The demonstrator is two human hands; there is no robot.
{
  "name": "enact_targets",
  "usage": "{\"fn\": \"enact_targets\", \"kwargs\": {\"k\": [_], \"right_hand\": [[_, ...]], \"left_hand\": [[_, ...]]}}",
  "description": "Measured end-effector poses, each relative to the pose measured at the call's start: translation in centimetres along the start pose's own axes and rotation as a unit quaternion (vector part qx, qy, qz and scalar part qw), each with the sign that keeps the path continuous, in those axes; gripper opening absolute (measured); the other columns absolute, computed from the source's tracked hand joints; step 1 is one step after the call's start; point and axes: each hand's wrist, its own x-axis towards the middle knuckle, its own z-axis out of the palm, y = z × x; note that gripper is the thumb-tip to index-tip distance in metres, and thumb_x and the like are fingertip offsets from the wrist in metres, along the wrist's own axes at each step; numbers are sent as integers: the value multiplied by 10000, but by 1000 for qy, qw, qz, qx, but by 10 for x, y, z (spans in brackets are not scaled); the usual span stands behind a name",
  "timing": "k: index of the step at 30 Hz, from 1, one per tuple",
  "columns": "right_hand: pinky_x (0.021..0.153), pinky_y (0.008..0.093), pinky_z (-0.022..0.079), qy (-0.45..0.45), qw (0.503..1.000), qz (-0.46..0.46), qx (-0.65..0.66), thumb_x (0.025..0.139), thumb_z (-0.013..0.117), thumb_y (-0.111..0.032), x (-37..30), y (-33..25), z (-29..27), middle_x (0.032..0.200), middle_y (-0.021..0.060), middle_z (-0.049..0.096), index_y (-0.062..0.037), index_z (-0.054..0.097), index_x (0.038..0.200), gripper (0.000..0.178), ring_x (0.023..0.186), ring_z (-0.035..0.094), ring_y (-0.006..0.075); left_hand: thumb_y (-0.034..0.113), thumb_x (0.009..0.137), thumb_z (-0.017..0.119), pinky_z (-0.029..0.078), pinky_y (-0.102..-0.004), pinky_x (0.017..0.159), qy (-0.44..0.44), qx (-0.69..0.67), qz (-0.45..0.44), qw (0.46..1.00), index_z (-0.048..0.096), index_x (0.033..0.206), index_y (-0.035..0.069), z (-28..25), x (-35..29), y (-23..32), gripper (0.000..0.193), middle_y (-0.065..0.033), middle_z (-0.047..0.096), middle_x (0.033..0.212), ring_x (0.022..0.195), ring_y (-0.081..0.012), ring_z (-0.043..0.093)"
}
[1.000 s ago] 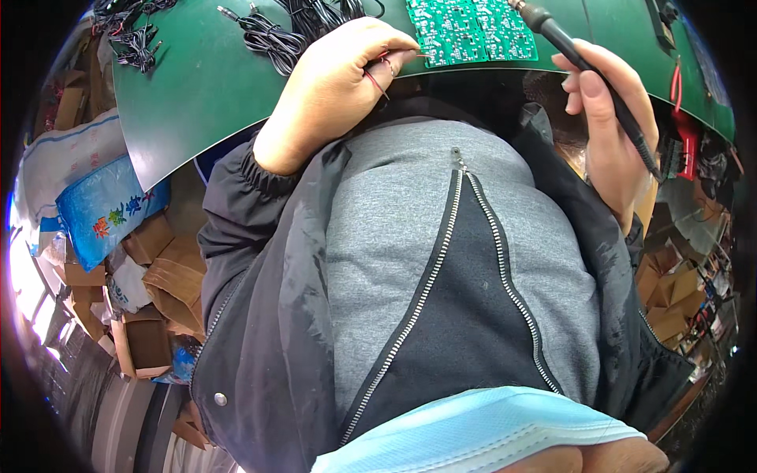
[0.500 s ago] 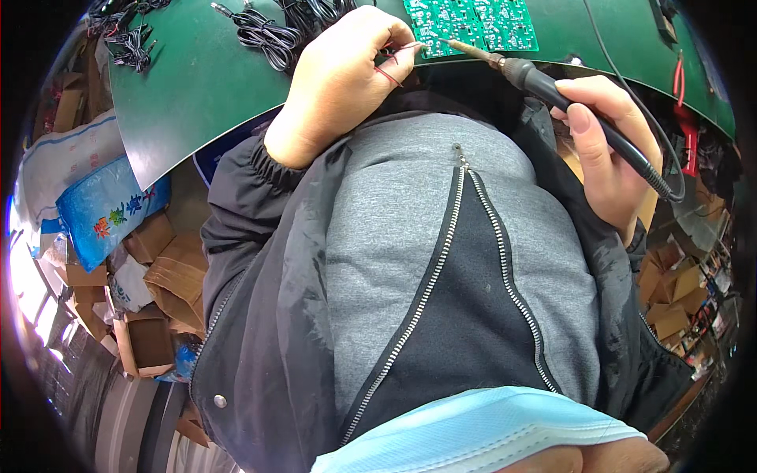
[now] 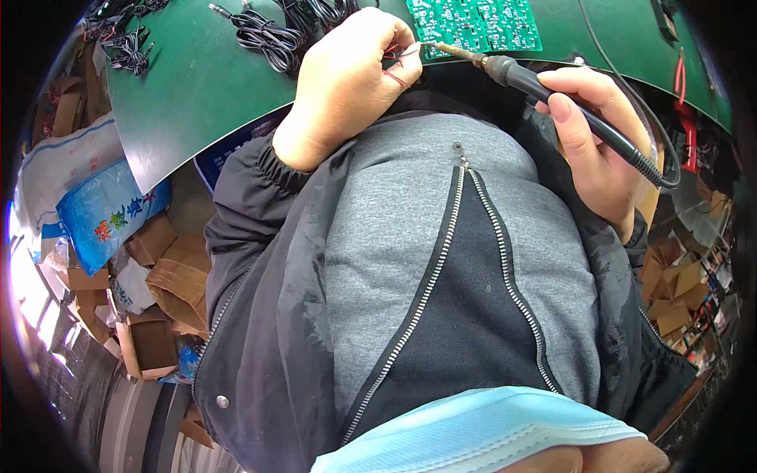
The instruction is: Soldering wires or components onto a printed circuit board.
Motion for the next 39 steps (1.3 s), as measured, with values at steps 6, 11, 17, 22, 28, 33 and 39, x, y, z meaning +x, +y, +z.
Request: {"fn": "enact_targets", "kwargs": {"k": [6, 11, 17, 22, 28, 33, 39], "right_hand": [[747, 252, 482, -45, 998, -20, -50, 952, 702, -35, 8, -11, -6, 918, 66, 692, 7, 711, 1096, 150, 762, 620, 134], [746, 274, 489, -95, 987, -52, -118, 928, 713, -20, 15, -21, -10, 902, 80, 697, -4, 709, 1093, 166, 772, 654, 177], [713, 235, 495, -33, 998, -40, -35, 968, 675, -17, 7, -10, -11, 879, 57, 676, 2, 685, 1144, 177, 783, 636, 108], [720, 205, 490, 21, 1000, 7, -20, 985, 680, -53, -2, -11, -10, 951, 48, 694, 9, 682, 1199, 222, 790, 611, 65], [744, 198, 491, 37, 998, -2, -52, 998, 670, -69, -6, -10, -19, 982, 48, 714, 10, 695, 1198, 217, 830, 627, 67], [747, 201, 493, 46, 997, 1, -57, 992, 672, -60, -5, -13, -17, 994, 47, 713, 5, 699, 1181, 202, 838, 631, 73], [740, 200, 495, 65, 995, 10, -72, 973, 690, -61, -5, -10, -12, 978, 35, 714, -3, 724, 1137, 176, 825, 634, 74]], "left_hand": [[35, 803, 762, 519, -354, 605, 11, 8, 28, 1000, 636, 843, 38, 0, 1, -1, 132, -116, 609, 775, 650, -272, 632], [33, 798, 763, 516, -355, 599, 14, 8, 37, 999, 631, 834, 38, 0, 2, -1, 137, -117, 606, 771, 650, -277, 629], [132, 883, 776, 533, -296, 691, -23, 50, -30, 998, 689, 962, 59, 3, -6, 2, 139, -57, 667, 867, 751, -187, 656], [157, 848, 794, 536, -318, 662, 1, 49, 38, 998, 668, 927, 85, 8, -5, -11, 165, -47, 657, 857, 737, -209, 657], [110, 871, 792, 523, -295, 651, -23, 17, 50, 998, 685, 985, 56, -6, -5, -10, 166, -68, 669, 880, 714, -179, 639], [71, 873, 782, 547, -308, 700, -39, 28, 136, 990, 718, 1023, 61, -18, -6, -16, 163, -71, 678, 942, 787, -220, 663], [58, 858, 761, 540, -327, 667, -23, 49, 87, 995, 708, 961, 65, -13, -1, 4, 116, -79, 654, 902, 753, -245, 661]]}}
